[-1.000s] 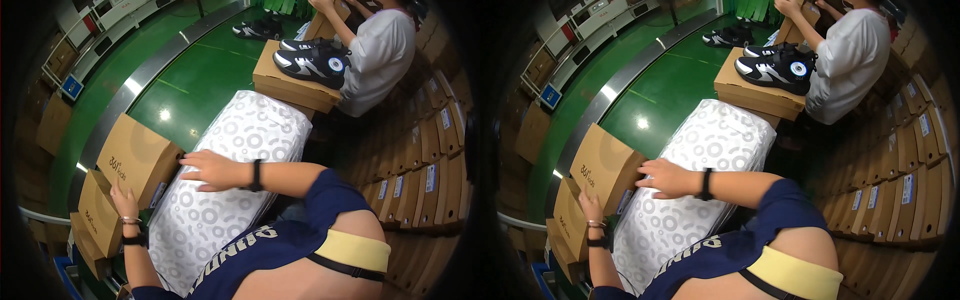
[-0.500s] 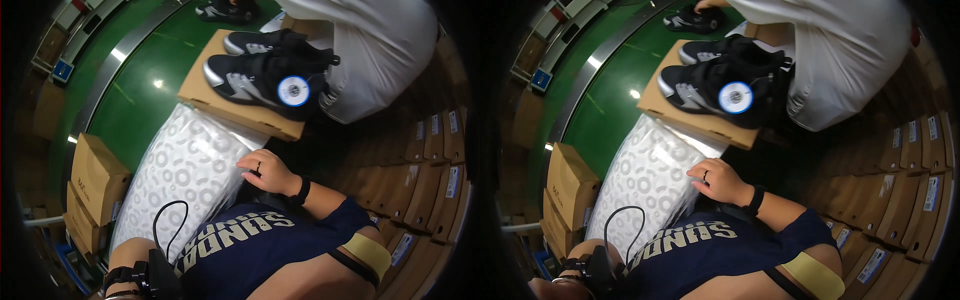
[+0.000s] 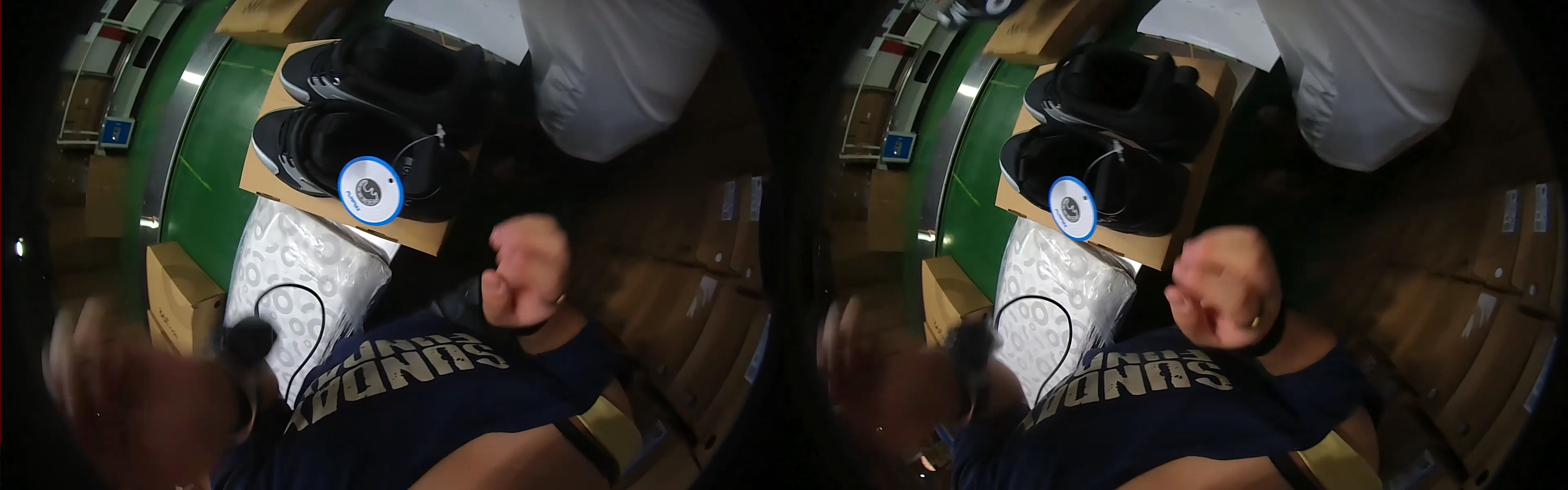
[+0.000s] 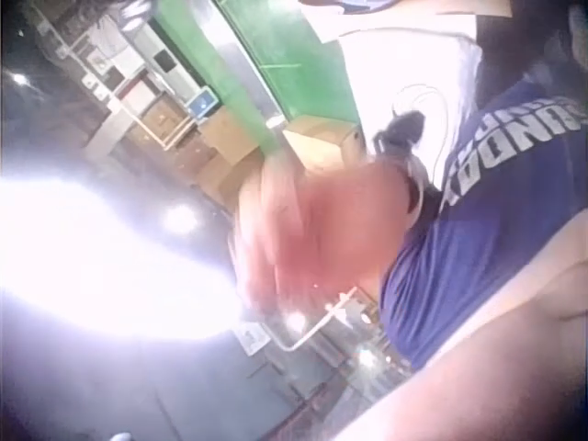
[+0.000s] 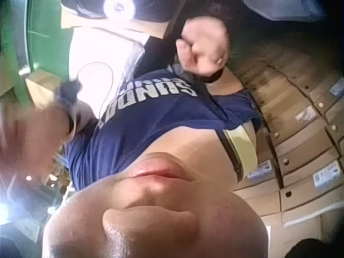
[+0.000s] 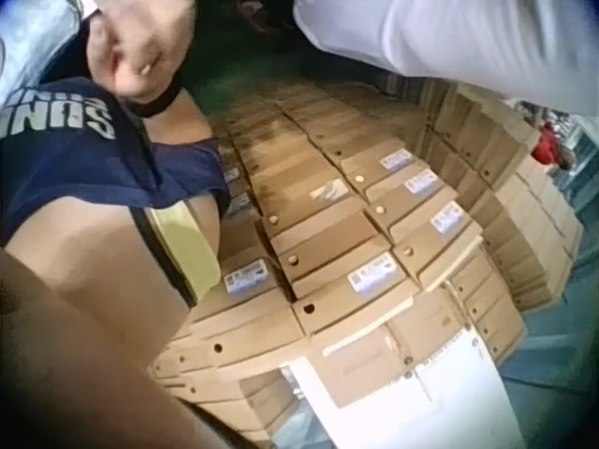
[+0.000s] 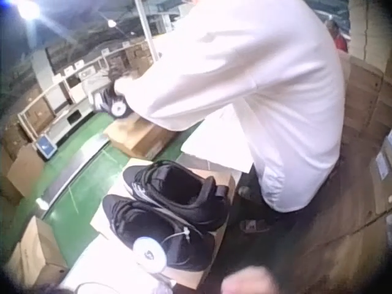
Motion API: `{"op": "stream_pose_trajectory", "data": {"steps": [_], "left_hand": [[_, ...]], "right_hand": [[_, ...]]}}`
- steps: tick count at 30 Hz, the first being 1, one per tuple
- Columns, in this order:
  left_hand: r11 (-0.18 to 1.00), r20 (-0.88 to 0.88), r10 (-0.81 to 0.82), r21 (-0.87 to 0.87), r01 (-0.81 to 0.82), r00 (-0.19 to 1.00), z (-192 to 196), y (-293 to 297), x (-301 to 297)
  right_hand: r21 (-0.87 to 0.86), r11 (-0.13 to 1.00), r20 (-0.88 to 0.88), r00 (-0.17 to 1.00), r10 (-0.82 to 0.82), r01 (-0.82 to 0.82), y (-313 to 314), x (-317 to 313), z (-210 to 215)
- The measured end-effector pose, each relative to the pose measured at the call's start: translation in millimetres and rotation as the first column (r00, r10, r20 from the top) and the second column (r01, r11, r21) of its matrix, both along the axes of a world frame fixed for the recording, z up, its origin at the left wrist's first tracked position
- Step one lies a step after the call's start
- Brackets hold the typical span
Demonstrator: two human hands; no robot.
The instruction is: Packing shoes into boxes on a conveyor belt.
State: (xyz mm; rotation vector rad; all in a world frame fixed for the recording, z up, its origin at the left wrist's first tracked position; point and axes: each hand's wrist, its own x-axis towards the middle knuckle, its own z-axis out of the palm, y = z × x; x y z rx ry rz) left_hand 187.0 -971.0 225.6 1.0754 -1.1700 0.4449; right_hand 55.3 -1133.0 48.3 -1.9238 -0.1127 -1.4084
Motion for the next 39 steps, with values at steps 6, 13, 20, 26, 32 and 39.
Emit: {"op": "stream_pose_trajectory", "data": {"steps": [6,13,20,26,32,39], "left_hand": [[0.321,0.281,0.453,0.834,-0.449,0.846,-96.4,-66.3,41.0],[0.432,-0.106,0.493,0.891,-0.137,0.864,-94.3,-56.6,60.9],[0.526,-0.098,0.338,0.845,-0.102,0.936,-109.5,-29.7,54.3],[0.413,0.164,0.237,0.875,-0.252,0.958,-139.4,2.8,39.4],[0.448,0.223,0.190,0.847,-0.286,0.956,-154.3,21.4,39.4],[0.431,0.110,0.532,0.818,-0.381,0.839,-152.7,33.0,78.5]], "right_hand": [[0.122,0.991,-0.162,0.985,0.064,-0.044,-22.5,48.2,10.5],[0.124,0.991,-0.197,0.980,-0.013,0.039,-12.7,57.4,-1.0],[0.144,0.990,-0.202,0.979,0.032,-0.003,-9.4,54.1,-3.6],[0.138,0.990,-0.194,0.980,0.041,-0.014,-4.6,57.3,-3.2],[0.165,0.983,-0.173,0.979,0.109,-0.080,-6.1,62.1,-16.5],[0.156,0.981,-0.139,0.981,0.138,-0.116,-6.3,66.2,-27.5]]}}
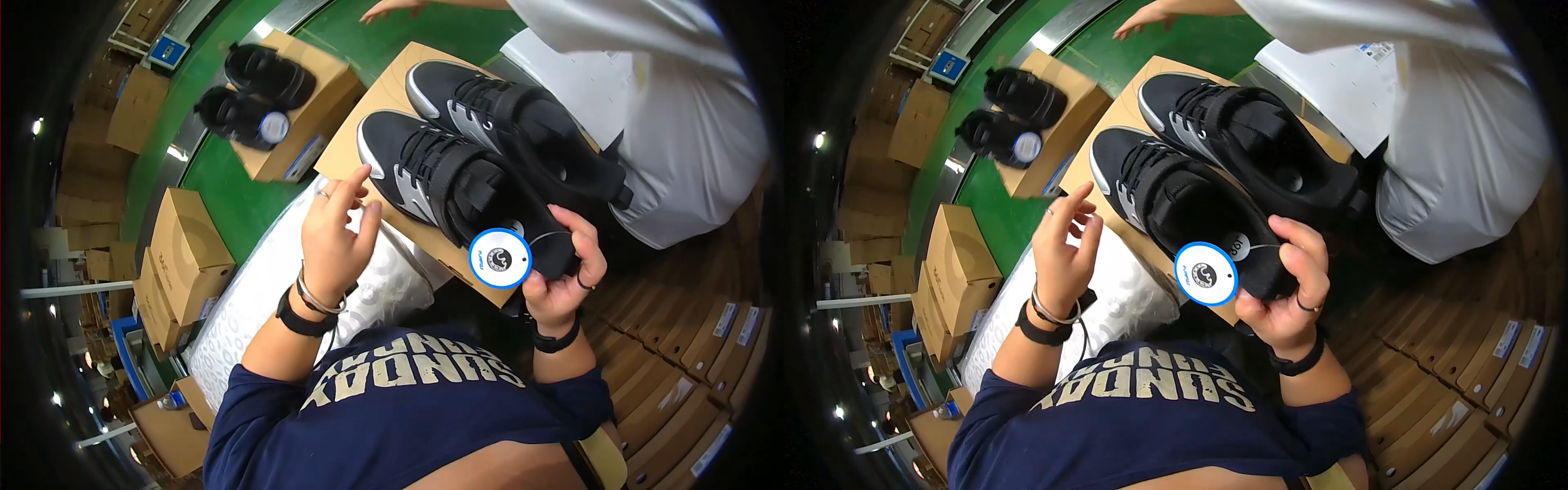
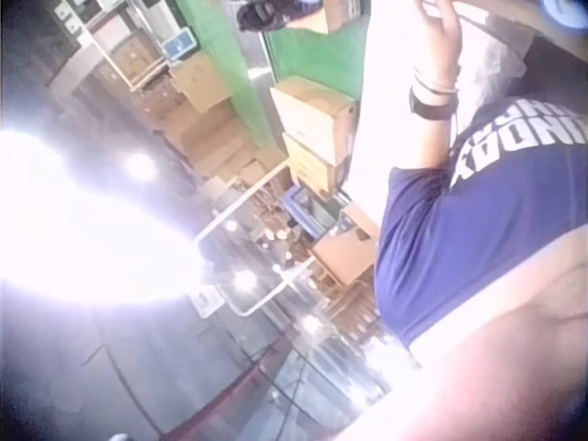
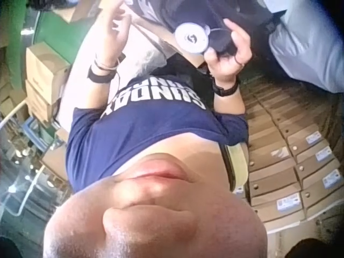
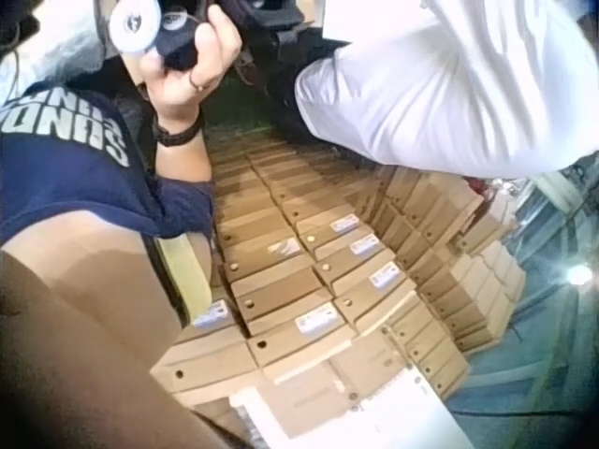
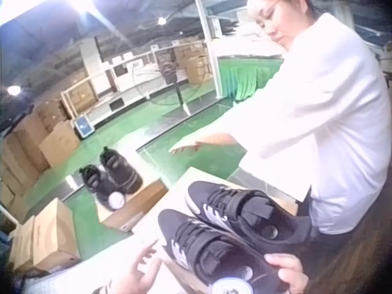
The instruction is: Packing shoes into boxes on a conveyor belt.
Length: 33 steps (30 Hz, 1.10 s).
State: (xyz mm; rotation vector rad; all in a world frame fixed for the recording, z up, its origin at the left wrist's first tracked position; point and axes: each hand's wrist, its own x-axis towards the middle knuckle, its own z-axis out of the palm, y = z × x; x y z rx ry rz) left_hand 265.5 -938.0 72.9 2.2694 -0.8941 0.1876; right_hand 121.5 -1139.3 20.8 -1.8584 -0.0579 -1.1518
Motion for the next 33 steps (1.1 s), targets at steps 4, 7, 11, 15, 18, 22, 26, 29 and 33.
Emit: {"op": "stream_pose_trajectory", "data": {"steps": [4,7,11,15,18,22,26,29,33], "left_hand": [[0.995,0.064,0.004,0.104,-0.011,0.998,3.3,-2.2,21.5],[0.971,0.110,-0.001,0.237,-0.025,0.994,2.4,-7.9,27.3],[0.901,0.020,0.050,0.430,-0.054,0.999,0.7,-13.9,30.1],[0.894,-0.059,0.072,0.446,-0.039,0.996,-0.3,-13.4,31.6],[0.899,-0.077,0.084,0.437,-0.042,0.993,-4.4,-14.2,30.1],[0.956,-0.286,0.070,0.292,0.017,0.956,-5.5,-4.7,32.5],[0.994,-0.341,-0.054,0.067,0.082,0.938,-12.2,5.7,23.7],[0.995,-0.207,-0.053,0.077,0.070,0.977,-11.1,0.0,10.9],[0.982,-0.102,-0.136,0.119,0.148,0.985,-12.4,-6.5,1.7]], "right_hand": [[-0.050,0.999,-0.063,0.998,0.011,-0.014,-0.5,-0.9,-1.4],[-0.021,1.000,-0.001,1.000,-0.021,0.021,3.4,5.3,-3.9],[-0.065,0.997,-0.002,0.999,-0.033,0.033,0.2,11.2,-2.4],[-0.060,0.998,0.000,0.999,-0.035,0.035,1.0,11.5,-1.1],[-0.051,0.998,0.000,1.000,-0.027,0.027,0.7,10.8,-3.6],[-0.036,0.999,0.008,1.000,-0.014,0.014,-0.5,7.4,-5.2],[-0.064,0.998,-0.027,1.000,-0.004,0.002,-3.4,2.6,-3.7],[-0.052,0.997,-0.016,0.998,-0.054,0.053,-11.2,-5.7,-13.1],[0.163,0.976,0.007,0.989,-0.150,0.146,-19.0,-28.8,-34.4]]}}
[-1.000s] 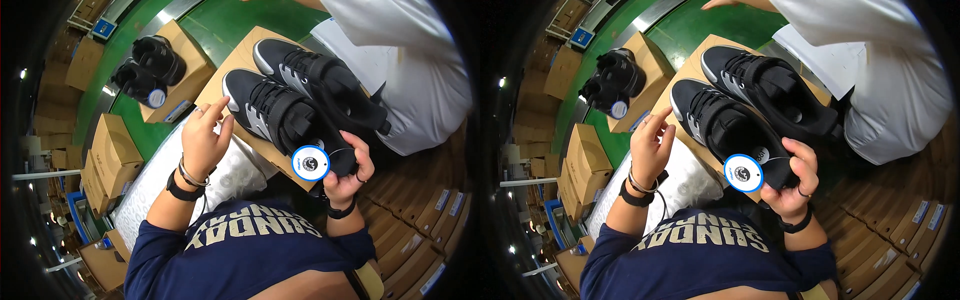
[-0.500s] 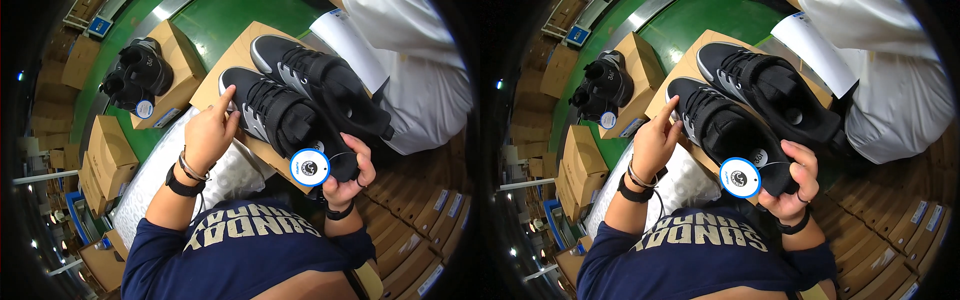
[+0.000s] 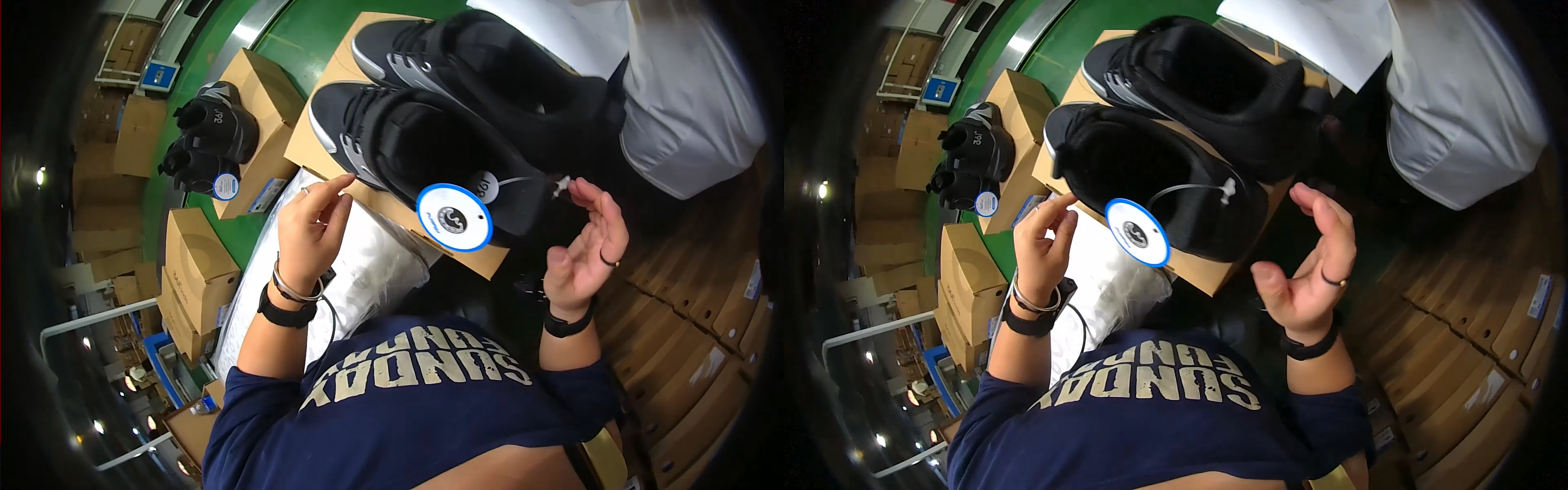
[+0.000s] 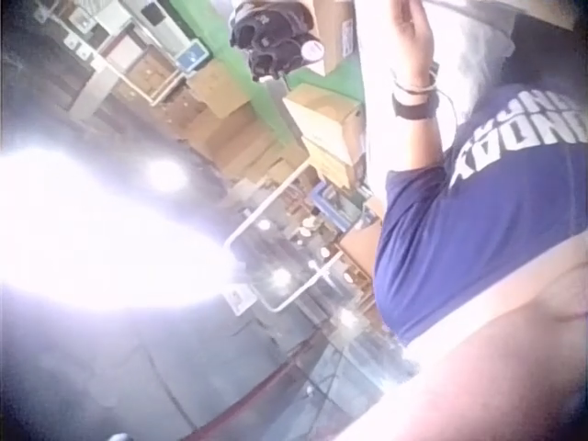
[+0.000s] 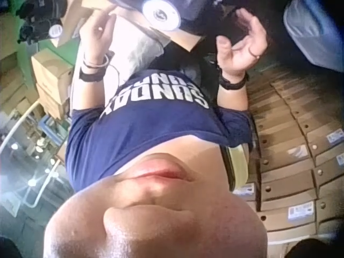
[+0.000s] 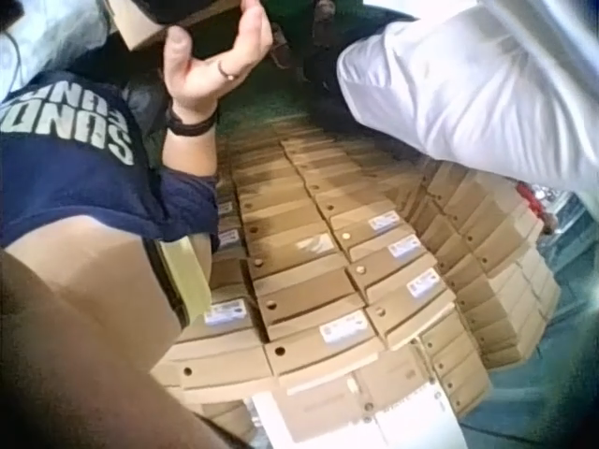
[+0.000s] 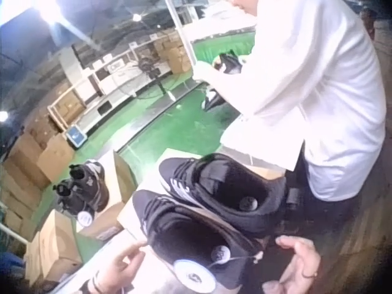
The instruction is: Packing shoes into boxes on a conveyor belt.
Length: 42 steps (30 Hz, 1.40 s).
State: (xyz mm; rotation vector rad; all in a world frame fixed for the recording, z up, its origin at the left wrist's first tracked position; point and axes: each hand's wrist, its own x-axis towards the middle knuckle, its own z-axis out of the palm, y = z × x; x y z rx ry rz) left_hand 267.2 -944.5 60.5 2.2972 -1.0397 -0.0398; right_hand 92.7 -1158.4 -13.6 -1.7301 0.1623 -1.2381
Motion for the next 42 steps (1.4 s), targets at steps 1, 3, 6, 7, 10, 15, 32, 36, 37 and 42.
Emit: {"op": "stream_pose_trajectory", "data": {"steps": [1,3,6,7,10,15,32,36,37,42], "left_hand": [[1.000,0.022,-0.003,0.003,0.003,1.000,-1.3,-2.0,-1.5],[1.000,0.055,0.017,-0.015,-0.016,0.998,-7.7,-3.9,-4.4],[0.998,0.107,0.049,-0.043,-0.045,0.993,-8.2,-10.1,-8.0],[0.995,0.132,0.084,-0.065,-0.076,0.988,-8.5,-11.8,-7.7],[0.989,0.166,0.123,-0.101,-0.107,0.978,-7.9,-13.7,-2.4],[0.977,0.126,0.147,-0.170,-0.125,0.981,-8.6,-12.6,0.0],[0.997,-0.243,-0.045,0.044,0.058,0.969,-7.1,-2.1,49.1],[0.979,-0.139,-0.188,0.059,0.197,0.972,-11.6,57.7,-0.6],[0.946,-0.180,-0.256,0.154,0.284,0.950,-8.4,80.0,-14.7],[0.843,-0.294,-0.272,0.386,0.374,0.916,-9.6,219.0,-50.1]], "right_hand": [[0.058,0.998,-0.026,1.000,-0.013,0.015,0.1,-7.3,-4.7],[0.093,0.994,-0.079,0.995,-0.055,0.063,0.1,-20.6,-12.6],[0.103,0.989,-0.218,0.973,-0.079,0.103,0.1,-46.0,-25.8],[0.103,0.989,-0.309,0.948,-0.071,0.108,0.0,-54.0,-29.3],[0.054,0.989,-0.427,0.898,-0.102,0.138,-0.1,-74.3,-33.5],[0.061,0.984,-0.469,0.875,-0.122,0.170,1.1,-91.5,-36.9],[-0.077,0.993,-0.442,0.890,-0.115,0.090,81.6,-80.1,12.7],[-0.067,0.997,-0.428,0.902,-0.058,0.032,134.5,-66.8,22.9],[-0.090,0.996,-0.427,0.903,-0.037,-0.002,149.5,-62.2,24.1],[-0.201,0.944,-0.439,0.886,0.151,-0.261,234.7,-37.9,38.7]]}}
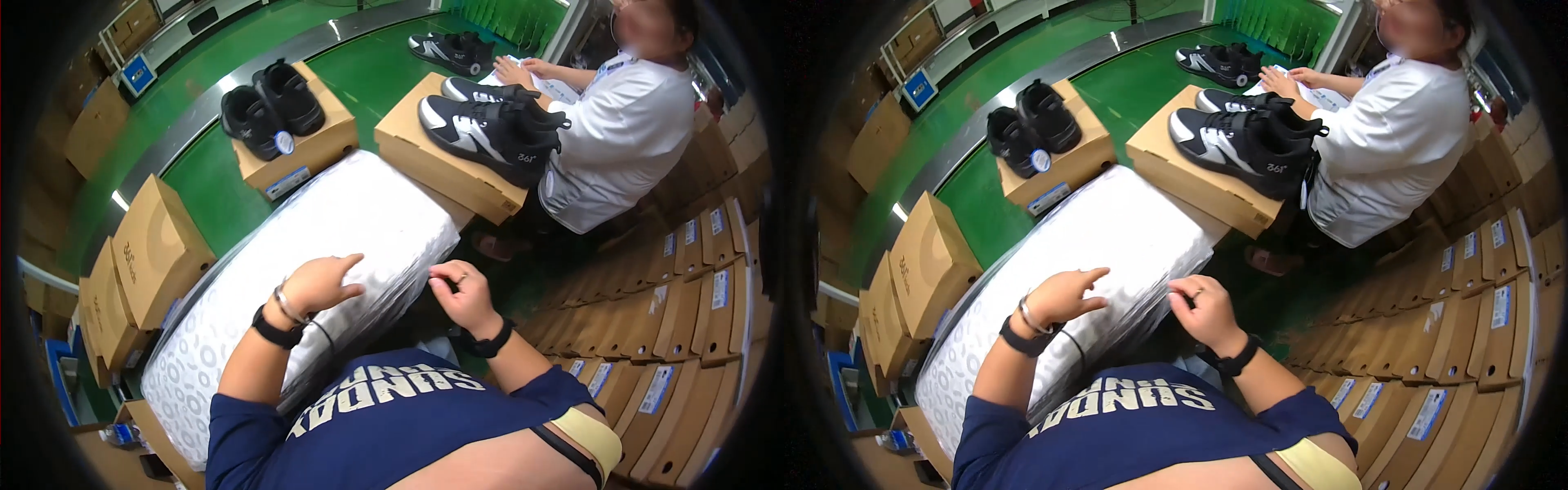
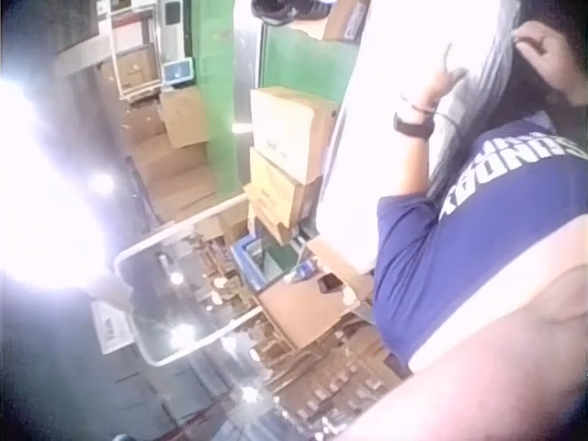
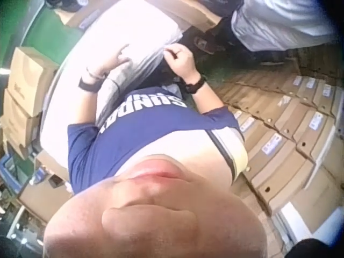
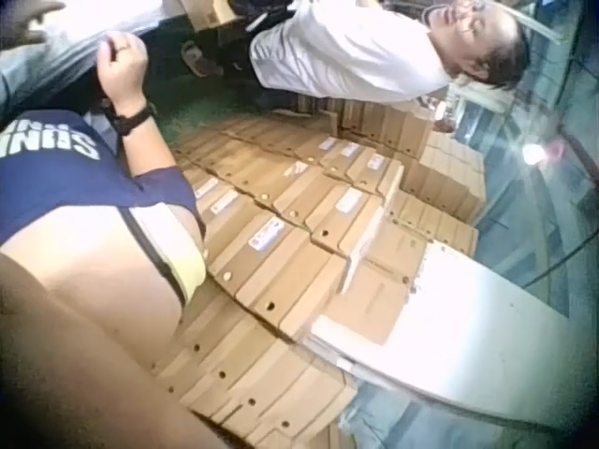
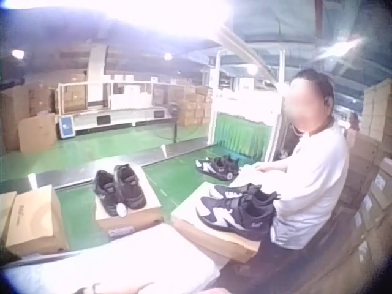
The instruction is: Packing shoes into boxes on a conveyor belt.
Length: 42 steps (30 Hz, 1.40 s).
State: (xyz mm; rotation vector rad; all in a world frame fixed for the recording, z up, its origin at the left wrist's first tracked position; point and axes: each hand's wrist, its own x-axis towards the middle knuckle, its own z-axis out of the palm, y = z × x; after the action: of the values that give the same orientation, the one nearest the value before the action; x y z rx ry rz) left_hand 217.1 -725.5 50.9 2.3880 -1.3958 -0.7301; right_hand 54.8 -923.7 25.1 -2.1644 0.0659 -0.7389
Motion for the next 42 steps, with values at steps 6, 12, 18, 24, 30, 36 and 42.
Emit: {"op": "stream_pose_trajectory", "data": {"steps": [6,12,18,24,30,36,42], "left_hand": [[0.961,0.062,0.271,-0.074,-0.266,0.961,-7.9,130.1,-13.0],[0.840,0.047,0.539,-0.092,-0.534,0.841,-13.0,225.2,-11.3],[0.705,-0.043,0.709,0.060,-0.707,0.703,-24.3,283.7,-24.0],[0.612,0.055,0.789,0.017,-0.790,0.612,-29.5,271.7,-27.3],[0.674,0.260,0.643,0.253,-0.694,0.720,-0.8,233.9,-37.7],[0.722,0.421,0.672,-0.557,-0.411,0.609,57.6,194.7,-22.7],[0.137,-0.151,0.822,-0.884,-0.448,0.549,41.8,199.4,-12.4]], "right_hand": [[-0.183,0.935,-0.205,0.942,0.265,-0.304,90.3,24.0,-11.4],[-0.471,0.864,-0.373,0.928,-0.011,-0.179,121.0,49.9,-49.8],[-0.115,0.946,-0.184,0.942,0.280,-0.303,117.6,119.2,-29.5],[-0.002,0.960,0.050,0.959,0.279,-0.279,101.1,287.4,57.4],[-0.209,0.915,-0.199,0.931,0.307,-0.346,98.1,382.1,62.5],[-0.157,0.773,-0.063,0.787,0.614,-0.615,131.2,303.7,159.4],[0.538,0.200,0.177,0.342,0.923,-0.819,182.3,219.5,185.0]]}}
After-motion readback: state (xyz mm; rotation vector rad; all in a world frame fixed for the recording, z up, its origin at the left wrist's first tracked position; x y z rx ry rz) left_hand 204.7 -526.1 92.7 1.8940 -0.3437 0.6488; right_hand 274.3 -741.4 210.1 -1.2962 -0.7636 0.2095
